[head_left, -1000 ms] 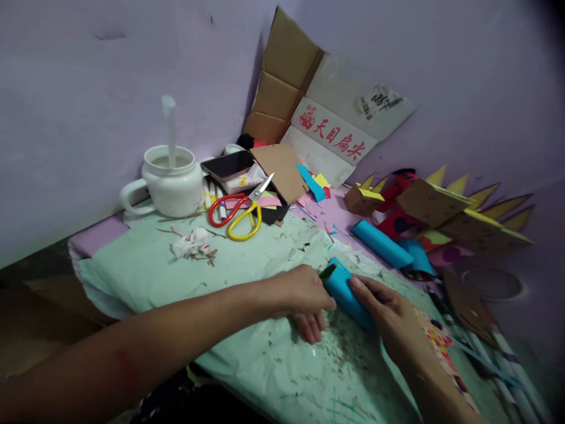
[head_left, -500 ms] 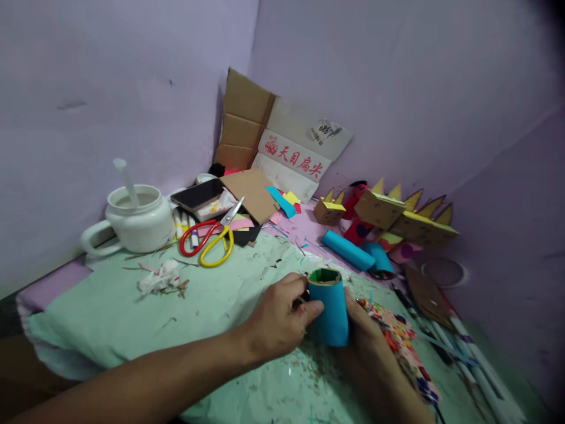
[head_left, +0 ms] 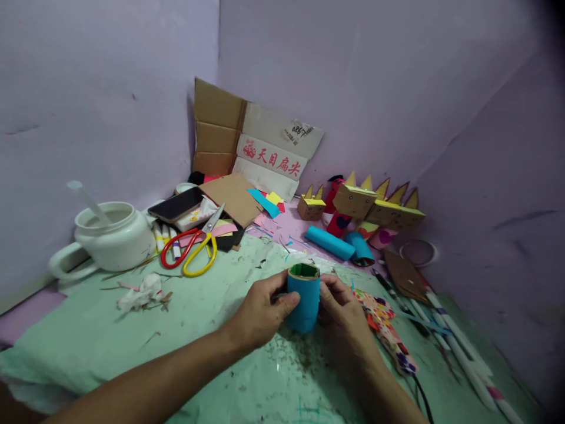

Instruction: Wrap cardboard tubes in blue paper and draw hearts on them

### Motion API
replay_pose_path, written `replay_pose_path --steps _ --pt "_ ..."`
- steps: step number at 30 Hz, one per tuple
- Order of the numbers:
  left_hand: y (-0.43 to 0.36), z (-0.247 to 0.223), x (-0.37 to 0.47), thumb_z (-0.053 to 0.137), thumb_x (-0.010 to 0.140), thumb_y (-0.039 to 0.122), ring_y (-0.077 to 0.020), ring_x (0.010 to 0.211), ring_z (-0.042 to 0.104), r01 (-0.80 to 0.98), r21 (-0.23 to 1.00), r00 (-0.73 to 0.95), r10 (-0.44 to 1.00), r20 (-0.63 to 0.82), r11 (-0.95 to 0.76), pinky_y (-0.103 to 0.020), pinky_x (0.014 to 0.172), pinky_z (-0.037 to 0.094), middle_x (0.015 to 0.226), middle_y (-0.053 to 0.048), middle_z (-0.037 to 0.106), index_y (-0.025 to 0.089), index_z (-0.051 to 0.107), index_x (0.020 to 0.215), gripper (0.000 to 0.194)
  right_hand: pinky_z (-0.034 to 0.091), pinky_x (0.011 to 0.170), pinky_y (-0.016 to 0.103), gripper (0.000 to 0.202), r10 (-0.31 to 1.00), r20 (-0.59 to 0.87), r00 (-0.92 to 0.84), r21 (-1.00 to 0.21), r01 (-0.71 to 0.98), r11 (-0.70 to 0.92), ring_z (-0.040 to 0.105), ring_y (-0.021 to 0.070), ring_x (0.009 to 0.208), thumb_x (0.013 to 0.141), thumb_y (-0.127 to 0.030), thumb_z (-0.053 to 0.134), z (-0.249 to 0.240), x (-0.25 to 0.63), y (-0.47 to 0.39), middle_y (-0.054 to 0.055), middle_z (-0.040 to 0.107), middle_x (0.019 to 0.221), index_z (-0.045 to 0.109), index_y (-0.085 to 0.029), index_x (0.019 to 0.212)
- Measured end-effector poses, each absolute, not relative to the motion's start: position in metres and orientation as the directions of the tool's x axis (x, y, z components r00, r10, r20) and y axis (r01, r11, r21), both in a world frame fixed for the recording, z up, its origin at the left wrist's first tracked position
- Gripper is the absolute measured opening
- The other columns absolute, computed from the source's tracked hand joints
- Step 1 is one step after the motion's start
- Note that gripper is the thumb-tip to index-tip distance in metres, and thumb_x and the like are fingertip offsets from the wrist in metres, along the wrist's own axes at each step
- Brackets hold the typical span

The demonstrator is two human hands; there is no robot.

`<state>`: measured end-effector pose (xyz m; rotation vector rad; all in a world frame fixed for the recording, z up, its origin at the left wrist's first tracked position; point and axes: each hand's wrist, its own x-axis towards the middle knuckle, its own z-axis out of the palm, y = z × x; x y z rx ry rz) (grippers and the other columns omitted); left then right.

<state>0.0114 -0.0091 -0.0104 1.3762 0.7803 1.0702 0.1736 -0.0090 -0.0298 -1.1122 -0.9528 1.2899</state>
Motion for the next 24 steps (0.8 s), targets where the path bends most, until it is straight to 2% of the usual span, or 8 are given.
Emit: replay_pose_path --steps 4,7,11,15,17,20,24 --pt "-0.015 -0.009 0.01 0.055 0.085 0.021 -0.0237 0.109 0.06 -0.029 0.973 0.321 0.92 0.224 -0.227 -0.035 0.095 0.046 0.123 -0.009 0.066 0.014 0.06 0.126 0.041 0.051 0.08 0.035 0.022 0.96 0.161 0.228 -0.987 0.017 0.162 0.065 0.0229 0.085 0.072 -0.04 0.076 -0.027 0.176 -0.017 0.004 0.073 0.085 0.071 -0.021 0.083" --pt "-0.017 -0.013 0.009 0.056 0.086 0.023 -0.0246 0.118 0.056 0.1 0.943 0.22 0.931 0.29 -0.317 -0.038 0.103 0.042 0.129 -0.009 0.063 0.017 0.057 0.129 0.044 0.049 0.09 0.042 0.023 0.954 0.23 0.191 -0.972 0.102 0.214 0.065 0.0273 0.097 0.077 -0.039 0.071 -0.025 0.173 -0.025 0.007 0.074 0.098 0.073 -0.024 0.095" --pt "-0.016 -0.023 0.009 0.059 0.084 0.024 -0.0256 0.118 0.057 0.257 0.853 0.143 0.89 0.432 -0.455 -0.039 0.103 0.043 0.126 -0.011 0.065 0.017 0.059 0.127 0.044 0.046 0.097 0.041 0.04 0.968 0.25 0.023 -0.968 -0.031 0.25 0.061 0.0279 0.112 0.079 -0.036 0.07 -0.026 0.165 -0.031 0.007 0.068 0.12 0.063 -0.026 0.117" --pt "-0.017 -0.027 0.009 0.06 0.083 0.025 -0.0261 0.111 0.06 0.323 0.807 0.157 0.869 0.469 -0.494 -0.037 0.096 0.049 0.12 -0.014 0.065 0.014 0.059 0.127 0.045 0.041 0.102 0.038 0.049 0.969 0.191 -0.154 -0.979 -0.099 0.178 0.054 0.0253 0.12 0.082 -0.037 0.067 -0.026 0.157 -0.031 0.006 0.06 0.13 0.052 -0.027 0.128" --pt "-0.017 -0.027 0.009 0.063 0.082 0.025 -0.0269 0.11 0.06 0.344 0.796 0.164 0.867 0.471 -0.497 -0.038 0.096 0.049 0.119 -0.015 0.065 0.013 0.06 0.126 0.046 0.041 0.101 0.037 0.049 0.964 0.179 -0.196 -0.98 -0.123 0.157 0.054 0.0248 0.119 0.081 -0.038 0.068 -0.026 0.155 -0.03 0.006 0.06 0.128 0.051 -0.027 0.126" --pt "-0.017 -0.027 0.011 0.065 0.08 0.024 -0.0279 0.11 0.059 0.346 0.786 0.206 0.859 0.469 -0.512 -0.04 0.095 0.05 0.119 -0.016 0.063 0.014 0.058 0.129 0.05 0.044 0.094 0.036 0.052 0.965 0.178 -0.193 -0.98 -0.118 0.158 0.058 0.0239 0.107 0.076 -0.038 0.072 -0.027 0.153 -0.03 0.005 0.063 0.115 0.051 -0.026 0.122" --pt "-0.017 -0.033 0.011 0.056 0.08 0.016 -0.0293 0.12 0.052 0.326 0.76 0.311 0.823 0.476 -0.563 -0.044 0.103 0.044 0.13 -0.017 0.055 0.014 0.051 0.136 0.057 0.046 0.087 0.035 0.052 0.986 0.125 -0.115 -0.991 -0.07 0.117 0.058 0.0235 0.097 0.071 -0.039 0.075 -0.03 0.153 -0.029 0.004 0.064 0.103 0.052 -0.024 0.115"
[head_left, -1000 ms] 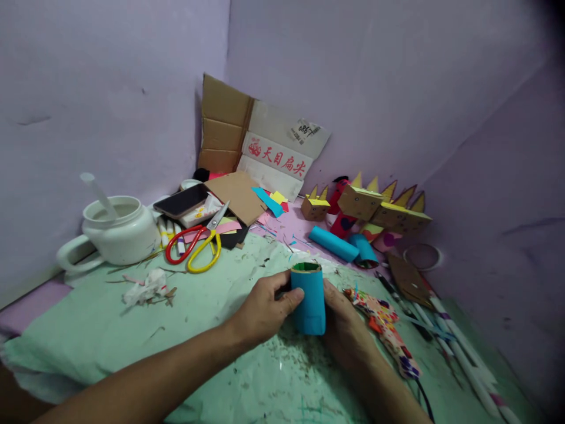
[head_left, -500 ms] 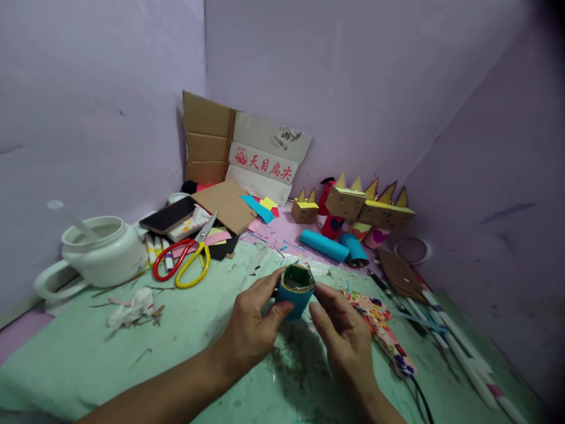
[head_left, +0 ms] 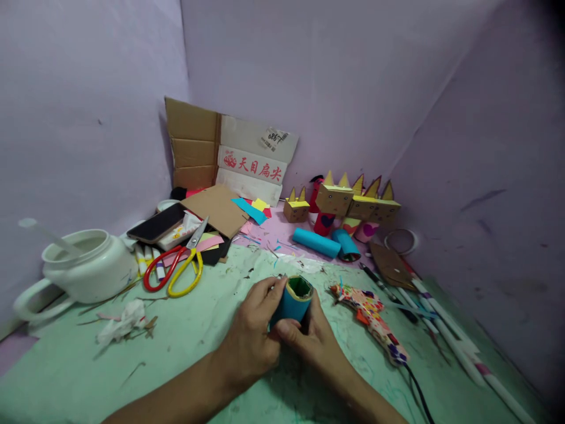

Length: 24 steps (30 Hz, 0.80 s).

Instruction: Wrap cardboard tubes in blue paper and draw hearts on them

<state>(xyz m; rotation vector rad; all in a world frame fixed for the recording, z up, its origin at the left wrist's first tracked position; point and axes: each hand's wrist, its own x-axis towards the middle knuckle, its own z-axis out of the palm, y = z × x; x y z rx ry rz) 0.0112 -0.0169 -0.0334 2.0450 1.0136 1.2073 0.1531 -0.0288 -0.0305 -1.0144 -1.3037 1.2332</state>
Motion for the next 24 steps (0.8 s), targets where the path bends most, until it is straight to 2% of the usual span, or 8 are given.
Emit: replay_pose_path --steps 4,6,9,11,14,16,19,24 --pt "-0.017 -0.038 0.008 0.046 0.082 0.012 -0.0284 0.134 0.04 0.275 0.762 0.417 0.787 0.456 -0.587 -0.046 0.112 0.033 0.144 -0.015 0.043 0.017 0.04 0.144 0.063 0.045 0.091 0.037 0.046 0.995 0.094 -0.037 -0.989 -0.116 0.089 0.06 0.0237 0.099 0.067 -0.039 0.078 -0.031 0.155 -0.025 0.003 0.066 0.103 0.057 -0.026 0.107" --pt "-0.017 -0.035 0.008 0.044 0.085 0.016 -0.028 0.134 0.038 0.267 0.788 0.412 0.805 0.427 -0.555 -0.047 0.112 0.031 0.145 -0.014 0.042 0.019 0.041 0.143 0.058 0.048 0.089 0.038 0.046 0.998 0.038 -0.048 -0.972 -0.235 0.025 0.062 0.0244 0.096 0.066 -0.039 0.079 -0.029 0.156 -0.023 0.004 0.068 0.1 0.06 -0.026 0.105" --pt "-0.014 -0.023 0.008 0.049 0.085 0.029 -0.0306 0.128 0.044 0.279 0.876 0.287 0.904 0.316 -0.395 -0.047 0.106 0.038 0.14 -0.016 0.046 0.016 0.049 0.136 0.052 0.052 0.082 0.042 0.047 0.979 -0.113 -0.169 -0.866 -0.466 -0.18 0.067 0.0284 0.091 0.067 -0.041 0.077 -0.022 0.159 -0.02 0.008 0.072 0.096 0.063 -0.021 0.107" --pt "-0.01 -0.014 0.007 0.055 0.081 0.037 -0.0317 0.118 0.052 0.198 0.96 0.19 0.968 0.162 -0.2 -0.046 0.096 0.046 0.135 -0.019 0.051 0.012 0.048 0.135 0.06 0.053 0.08 0.045 0.047 0.953 -0.185 -0.24 -0.794 -0.535 -0.289 0.068 0.0314 0.091 0.067 -0.041 0.076 -0.017 0.16 -0.018 0.012 0.073 0.094 0.065 -0.017 0.106" --pt "-0.004 -0.006 0.007 0.065 0.072 0.045 -0.0277 0.098 0.061 -0.032 0.997 0.264 0.963 -0.061 0.072 -0.039 0.084 0.05 0.111 -0.015 0.066 0.01 0.057 0.119 0.059 0.054 0.078 0.044 0.046 0.944 -0.219 -0.245 -0.777 -0.542 -0.321 0.069 0.0319 0.09 0.065 -0.038 0.077 -0.015 0.16 -0.019 0.013 0.074 0.093 0.066 -0.014 0.103" --pt "-0.002 -0.004 0.006 0.071 0.065 0.046 -0.0221 0.081 0.062 -0.098 0.985 0.301 0.947 -0.108 0.144 -0.033 0.072 0.05 0.088 -0.009 0.069 0.011 0.064 0.096 0.047 0.055 0.076 0.043 0.046 0.955 -0.195 -0.222 -0.805 -0.521 -0.286 0.069 0.03 0.086 0.064 -0.036 0.079 -0.018 0.159 -0.02 0.011 0.074 0.092 0.066 -0.015 0.103" --pt "-0.004 -0.003 0.004 0.073 0.062 0.044 -0.0134 0.061 0.051 -0.111 0.985 0.26 0.96 -0.102 0.135 -0.025 0.057 0.043 0.065 -0.001 0.06 0.013 0.061 0.07 0.034 0.055 0.075 0.04 0.053 0.969 -0.136 -0.205 -0.863 -0.456 -0.217 0.069 0.0274 0.084 0.059 -0.033 0.084 -0.025 0.158 -0.023 0.009 0.074 0.094 0.064 -0.018 0.105" --pt "-0.009 0.003 0.003 0.069 0.065 0.043 -0.0099 0.054 0.042 -0.109 0.992 0.235 0.971 -0.039 0.066 -0.023 0.051 0.036 0.057 0.002 0.051 0.015 0.056 0.064 0.031 0.054 0.075 0.038 0.071 0.977 -0.068 -0.203 -0.943 -0.306 -0.129 0.066 0.0298 0.095 0.05 -0.037 0.088 -0.03 0.162 -0.024 0.01 0.07 0.108 0.06 -0.019 0.112"
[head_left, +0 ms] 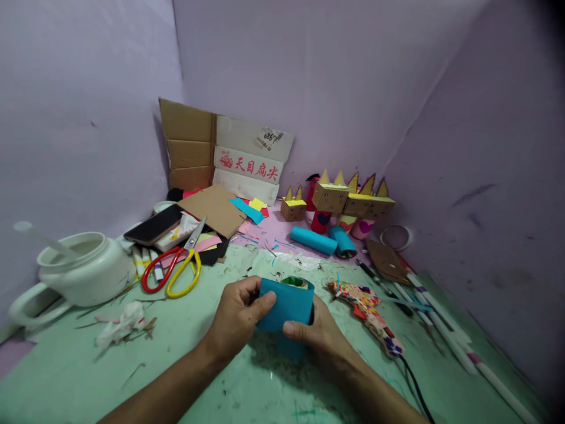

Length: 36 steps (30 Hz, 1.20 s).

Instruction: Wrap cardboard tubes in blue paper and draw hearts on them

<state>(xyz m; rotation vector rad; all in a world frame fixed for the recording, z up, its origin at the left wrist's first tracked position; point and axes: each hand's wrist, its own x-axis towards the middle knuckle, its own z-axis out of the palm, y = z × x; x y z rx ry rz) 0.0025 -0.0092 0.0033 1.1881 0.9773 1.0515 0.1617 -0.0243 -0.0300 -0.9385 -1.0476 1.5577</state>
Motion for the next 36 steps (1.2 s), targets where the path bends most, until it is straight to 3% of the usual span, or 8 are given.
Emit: replay_pose_path --steps 9,15,27,32,36 --pt "-0.011 0.0 0.003 0.063 0.069 0.045 -0.0121 0.054 0.042 -0.025 0.999 0.18 0.983 0.028 -0.024 -0.025 0.05 0.035 0.058 0.001 0.048 0.017 0.052 0.062 0.031 0.053 0.07 0.034 0.071 0.989 0.029 -0.146 -0.98 -0.197 -0.001 0.063 0.0237 0.082 0.048 -0.044 0.087 -0.033 0.163 -0.023 0.007 0.067 0.097 0.056 -0.02 0.107" --pt "-0.012 -0.001 0.008 0.06 0.067 0.042 -0.0121 0.054 0.04 0.023 0.999 0.187 0.982 0.036 -0.041 -0.025 0.05 0.033 0.056 0.001 0.046 0.017 0.053 0.06 0.027 0.05 0.067 0.033 0.059 0.981 0.054 -0.185 -0.998 -0.05 0.045 0.058 0.0208 0.074 0.05 -0.036 0.082 -0.034 0.165 -0.025 0.005 0.064 0.088 0.057 -0.018 0.101" --pt "-0.01 -0.002 0.006 0.06 0.068 0.037 -0.0137 0.057 0.042 0.004 0.996 0.26 0.962 0.082 -0.086 -0.026 0.053 0.033 0.058 0.0 0.047 0.017 0.056 0.058 0.023 0.044 0.071 0.03 0.049 0.954 0.126 -0.271 -0.991 0.017 0.136 0.053 0.0207 0.082 0.056 -0.029 0.075 -0.028 0.169 -0.029 0.003 0.058 0.089 0.056 -0.02 0.1" --pt "-0.009 -0.002 0.004 0.059 0.071 0.034 -0.0152 0.064 0.048 -0.014 0.987 0.314 0.937 0.156 -0.16 -0.026 0.055 0.037 0.076 -0.004 0.054 0.016 0.059 0.065 0.019 0.04 0.066 0.025 0.04 0.935 0.188 -0.3 -0.981 -0.015 0.193 0.048 0.0157 0.077 0.059 -0.014 0.066 -0.026 0.168 -0.032 -0.002 0.05 0.085 0.054 -0.022 0.096" --pt "-0.008 -0.004 0.004 0.055 0.075 0.033 -0.0179 0.075 0.054 -0.003 0.974 0.337 0.917 0.213 -0.225 -0.028 0.063 0.043 0.09 -0.008 0.056 0.017 0.056 0.07 0.016 0.038 0.061 0.022 0.045 0.919 0.266 -0.293 -0.961 -0.003 0.277 0.045 0.0124 0.071 0.06 -0.004 0.058 -0.031 0.164 -0.035 -0.004 0.047 0.084 0.05 -0.024 0.1"
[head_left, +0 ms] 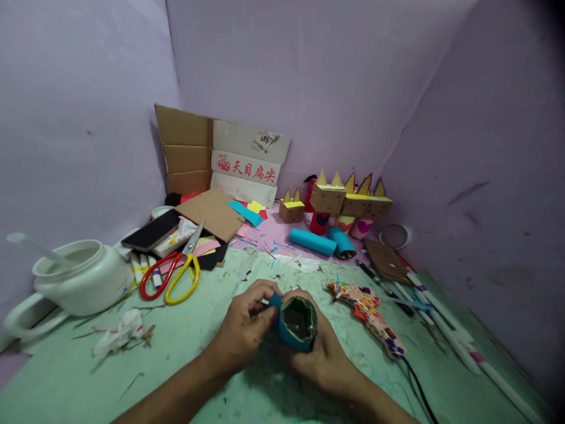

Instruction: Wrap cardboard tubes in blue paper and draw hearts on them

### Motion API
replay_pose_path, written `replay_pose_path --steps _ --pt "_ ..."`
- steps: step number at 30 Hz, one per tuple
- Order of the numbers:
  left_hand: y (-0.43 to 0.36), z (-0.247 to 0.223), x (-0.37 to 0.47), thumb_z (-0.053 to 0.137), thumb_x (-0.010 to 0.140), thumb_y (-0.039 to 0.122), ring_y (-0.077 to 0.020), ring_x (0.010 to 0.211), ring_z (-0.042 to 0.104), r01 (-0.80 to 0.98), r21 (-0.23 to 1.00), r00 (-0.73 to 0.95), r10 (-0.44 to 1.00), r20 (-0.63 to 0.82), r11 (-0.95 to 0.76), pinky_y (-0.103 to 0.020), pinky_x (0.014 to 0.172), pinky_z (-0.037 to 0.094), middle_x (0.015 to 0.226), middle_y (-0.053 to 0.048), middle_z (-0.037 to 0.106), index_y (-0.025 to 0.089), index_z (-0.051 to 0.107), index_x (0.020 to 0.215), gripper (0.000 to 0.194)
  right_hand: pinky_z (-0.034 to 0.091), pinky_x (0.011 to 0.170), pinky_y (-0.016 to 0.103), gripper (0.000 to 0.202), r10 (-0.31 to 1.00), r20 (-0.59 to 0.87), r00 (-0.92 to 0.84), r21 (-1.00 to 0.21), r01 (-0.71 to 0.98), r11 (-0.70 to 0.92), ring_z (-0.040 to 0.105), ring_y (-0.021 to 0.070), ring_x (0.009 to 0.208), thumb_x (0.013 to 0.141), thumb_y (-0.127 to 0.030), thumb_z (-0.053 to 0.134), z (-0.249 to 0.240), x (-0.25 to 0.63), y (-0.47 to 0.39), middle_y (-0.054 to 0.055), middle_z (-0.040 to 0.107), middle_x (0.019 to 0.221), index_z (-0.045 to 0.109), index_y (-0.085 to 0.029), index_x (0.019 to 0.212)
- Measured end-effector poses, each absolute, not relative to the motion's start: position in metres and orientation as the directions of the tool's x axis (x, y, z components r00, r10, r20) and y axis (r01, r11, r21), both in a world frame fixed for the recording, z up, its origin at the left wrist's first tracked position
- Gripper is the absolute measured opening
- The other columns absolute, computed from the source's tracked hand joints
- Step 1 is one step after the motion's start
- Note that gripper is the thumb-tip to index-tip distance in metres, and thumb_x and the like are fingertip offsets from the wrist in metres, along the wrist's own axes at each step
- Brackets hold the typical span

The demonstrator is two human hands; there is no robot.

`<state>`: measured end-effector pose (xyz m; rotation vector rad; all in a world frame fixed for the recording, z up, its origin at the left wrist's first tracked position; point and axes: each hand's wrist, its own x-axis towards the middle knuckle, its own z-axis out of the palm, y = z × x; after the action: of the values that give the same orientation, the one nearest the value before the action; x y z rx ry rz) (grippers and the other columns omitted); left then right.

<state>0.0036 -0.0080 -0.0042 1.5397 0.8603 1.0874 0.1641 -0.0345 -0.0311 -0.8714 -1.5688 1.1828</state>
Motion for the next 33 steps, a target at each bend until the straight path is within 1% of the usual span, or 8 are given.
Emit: replay_pose_path --steps 3,7,12,16,21,24,27,33 --pt "-0.007 -0.01 0.006 0.056 0.075 0.03 -0.0206 0.086 0.056 0.035 0.964 0.249 0.937 0.246 -0.262 -0.031 0.072 0.045 0.096 -0.008 0.058 0.019 0.057 0.078 0.011 0.041 0.062 0.022 0.059 0.919 0.296 -0.261 -0.95 0.019 0.311 0.05 0.0132 0.073 0.06 -0.001 0.056 -0.039 0.16 -0.035 -0.003 0.051 0.089 0.044 -0.026 0.112" --pt "-0.009 -0.014 0.009 0.062 0.072 0.027 -0.0157 0.065 0.05 0.193 0.951 0.035 0.971 0.238 -0.24 -0.028 0.062 0.041 0.071 -0.001 0.054 0.02 0.055 0.072 0.01 0.046 0.066 0.026 0.056 0.94 0.314 -0.137 -0.934 0.133 0.331 0.054 0.0154 0.075 0.062 -0.005 0.059 -0.043 0.153 -0.031 -0.001 0.054 0.089 0.042 -0.024 0.112" --pt "-0.016 -0.011 0.009 0.058 0.081 0.044 -0.0157 0.062 0.055 -0.022 0.996 0.222 0.971 0.087 -0.084 -0.027 0.057 0.045 0.071 -0.002 0.06 0.017 0.061 0.086 0.028 0.048 0.067 0.032 0.032 0.933 0.358 0.028 -0.876 0.357 0.325 0.057 0.0185 0.076 0.072 -0.02 0.062 -0.04 0.157 -0.021 0.001 0.058 0.086 0.046 -0.022 0.1" --pt "-0.015 -0.013 0.006 0.064 0.076 0.051 -0.0197 0.074 0.06 -0.123 0.992 0.311 0.95 0.011 0.029 -0.028 0.056 0.049 0.093 -0.008 0.065 0.017 0.054 0.11 0.049 0.05 0.075 0.04 0.046 0.854 0.513 -0.09 -0.625 0.643 0.443 0.059 0.0265 0.092 0.068 -0.011 0.06 -0.042 0.166 -0.017 0.01 0.06 0.102 0.051 -0.02 0.111" --pt "-0.009 -0.016 0.007 0.076 0.063 0.038 -0.028 0.103 0.059 -0.027 0.999 0.314 0.949 0.026 -0.018 -0.037 0.086 0.047 0.114 -0.012 0.063 0.017 0.051 0.117 0.063 0.05 0.075 0.044 0.052 0.773 0.564 -0.29 -0.337 0.775 0.535 0.06 0.0301 0.093 0.072 -0.011 0.059 -0.045 0.165 -0.018 0.015 0.061 0.108 0.054 -0.02 0.123" --pt "-0.005 -0.014 0.007 0.075 0.061 0.034 -0.0263 0.095 0.06 -0.008 1.0 0.244 0.97 -0.024 0.027 -0.036 0.082 0.048 0.104 -0.01 0.065 0.016 0.056 0.109 0.055 0.047 0.088 0.05 0.069 0.777 0.552 -0.304 -0.452 0.673 0.585 0.056 0.0334 0.107 0.07 -0.023 0.071 -0.04 0.167 -0.018 0.018 0.056 0.121 0.045 -0.019 0.135" --pt "-0.002 -0.011 0.004 0.073 0.063 0.035 -0.0208 0.078 0.059 -0.087 0.985 0.18 0.975 -0.132 0.149 -0.029 0.06 0.049 0.09 -0.006 0.064 0.016 0.055 0.105 0.05 0.043 0.098 0.051 0.081 0.866 0.495 -0.069 -0.744 0.481 0.464 0.052 0.0334 0.116 0.065 -0.041 0.077 -0.031 0.176 -0.014 0.017 0.053 0.129 0.044 -0.019 0.135" --pt "0.002 -0.009 -0.002 0.072 0.066 0.032 -0.0162 0.068 0.055 -0.257 0.958 0.128 0.987 -0.099 0.129 -0.024 0.051 0.046 0.085 -0.003 0.061 0.016 0.056 0.103 0.043 0.046 0.052 0.027 0.047 0.982 0.034 0.185 -0.999 0.029 0.029 0.056 0.0174 0.065 0.069 -0.062 0.065 -0.02 0.188 -0.003 0.005 0.062 0.077 0.065 -0.016 0.081"
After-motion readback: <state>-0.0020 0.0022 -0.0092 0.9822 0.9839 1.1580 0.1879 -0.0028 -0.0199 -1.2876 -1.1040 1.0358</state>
